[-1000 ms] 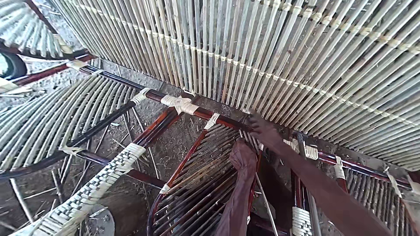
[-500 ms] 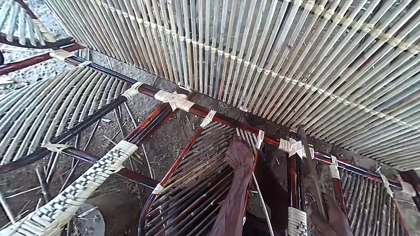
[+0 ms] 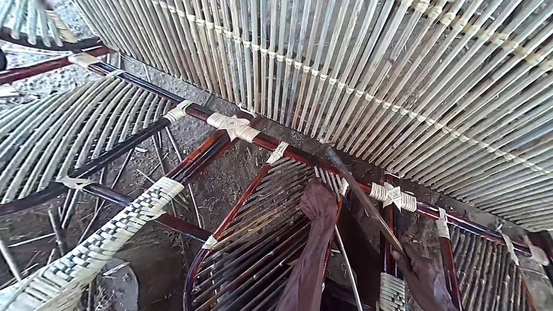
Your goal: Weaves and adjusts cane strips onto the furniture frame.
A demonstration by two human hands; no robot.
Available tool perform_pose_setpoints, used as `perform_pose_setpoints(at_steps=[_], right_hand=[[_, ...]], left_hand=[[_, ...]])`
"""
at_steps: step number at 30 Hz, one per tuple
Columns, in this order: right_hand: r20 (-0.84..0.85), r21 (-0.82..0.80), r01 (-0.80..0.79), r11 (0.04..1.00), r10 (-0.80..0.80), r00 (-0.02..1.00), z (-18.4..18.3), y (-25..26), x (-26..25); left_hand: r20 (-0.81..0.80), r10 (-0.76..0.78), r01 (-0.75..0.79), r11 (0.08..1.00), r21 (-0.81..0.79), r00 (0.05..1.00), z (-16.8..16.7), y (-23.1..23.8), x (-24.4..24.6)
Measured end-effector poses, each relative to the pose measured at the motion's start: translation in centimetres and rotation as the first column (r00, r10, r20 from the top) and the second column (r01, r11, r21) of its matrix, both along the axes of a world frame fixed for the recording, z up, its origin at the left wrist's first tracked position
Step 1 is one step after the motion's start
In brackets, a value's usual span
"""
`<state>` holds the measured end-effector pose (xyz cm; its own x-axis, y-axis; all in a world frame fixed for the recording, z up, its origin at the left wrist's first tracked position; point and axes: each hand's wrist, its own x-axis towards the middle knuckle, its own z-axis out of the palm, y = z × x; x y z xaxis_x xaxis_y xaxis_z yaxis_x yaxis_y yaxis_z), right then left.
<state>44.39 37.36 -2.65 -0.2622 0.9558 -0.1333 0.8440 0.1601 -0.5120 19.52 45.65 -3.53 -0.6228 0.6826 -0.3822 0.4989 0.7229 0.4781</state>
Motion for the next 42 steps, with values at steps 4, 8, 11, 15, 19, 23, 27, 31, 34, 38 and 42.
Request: perform_pose_setpoints(at_steps=[4,8,11,15,19,23,27,31,34,38,42], right_hand=[[0.104,0.074,-0.018,0.997,0.01,0.995,-0.4,-0.6,-0.5],[0.152,-0.069,0.013,0.998,-0.003,0.988,-0.3,0.6,-1.1],[0.037,0.001,0.023,1.0,-0.024,0.999,0.6,0.1,-1.4],[-0.037,0.036,0.01,0.999,-0.008,0.999,1.4,-0.1,-1.1],[0.01,0.006,-0.007,1.0,0.007,1.0,1.5,0.4,-0.9],[-0.01,0.035,-0.002,0.999,0.003,1.0,1.7,0.5,-1.3],[0.128,0.073,-0.026,0.997,0.016,0.992,1.1,0.2,-1.2],[0.177,-0.071,-0.006,0.997,0.019,0.984,1.2,0.8,-1.2],[0.101,0.014,-0.006,1.0,0.004,0.995,2.2,0.5,-1.7],[0.121,0.122,-0.024,0.992,0.009,0.993,1.8,0.3,-1.6],[0.253,-0.103,-0.022,0.994,0.047,0.966,1.9,0.8,-1.6]], left_hand=[[-0.018,0.023,-0.025,0.997,-0.079,1.0,0.0,0.6,0.0],[-0.018,-0.017,0.017,1.0,0.017,1.0,0.0,-0.4,0.1],[-0.005,-0.008,0.008,1.0,0.008,1.0,0.1,-0.2,0.0],[-0.016,-0.008,0.01,0.997,0.071,1.0,-0.4,-1.0,0.2],[-0.025,0.006,-0.004,0.997,0.071,1.0,-0.4,-0.8,0.3],[-0.084,0.057,-0.065,0.993,-0.1,0.995,-0.7,1.0,0.3],[-0.069,0.016,-0.017,1.0,-0.01,0.997,-0.6,0.1,0.5],[-0.081,0.025,-0.022,0.999,0.033,0.996,-1.0,0.0,0.7],[-0.076,0.024,-0.023,1.0,0.018,0.997,-0.9,0.0,0.7],[-0.075,0.035,-0.035,0.999,0.008,0.997,-0.9,0.1,0.7],[-0.072,0.016,-0.014,1.0,0.023,0.997,-0.7,-0.2,0.7]])
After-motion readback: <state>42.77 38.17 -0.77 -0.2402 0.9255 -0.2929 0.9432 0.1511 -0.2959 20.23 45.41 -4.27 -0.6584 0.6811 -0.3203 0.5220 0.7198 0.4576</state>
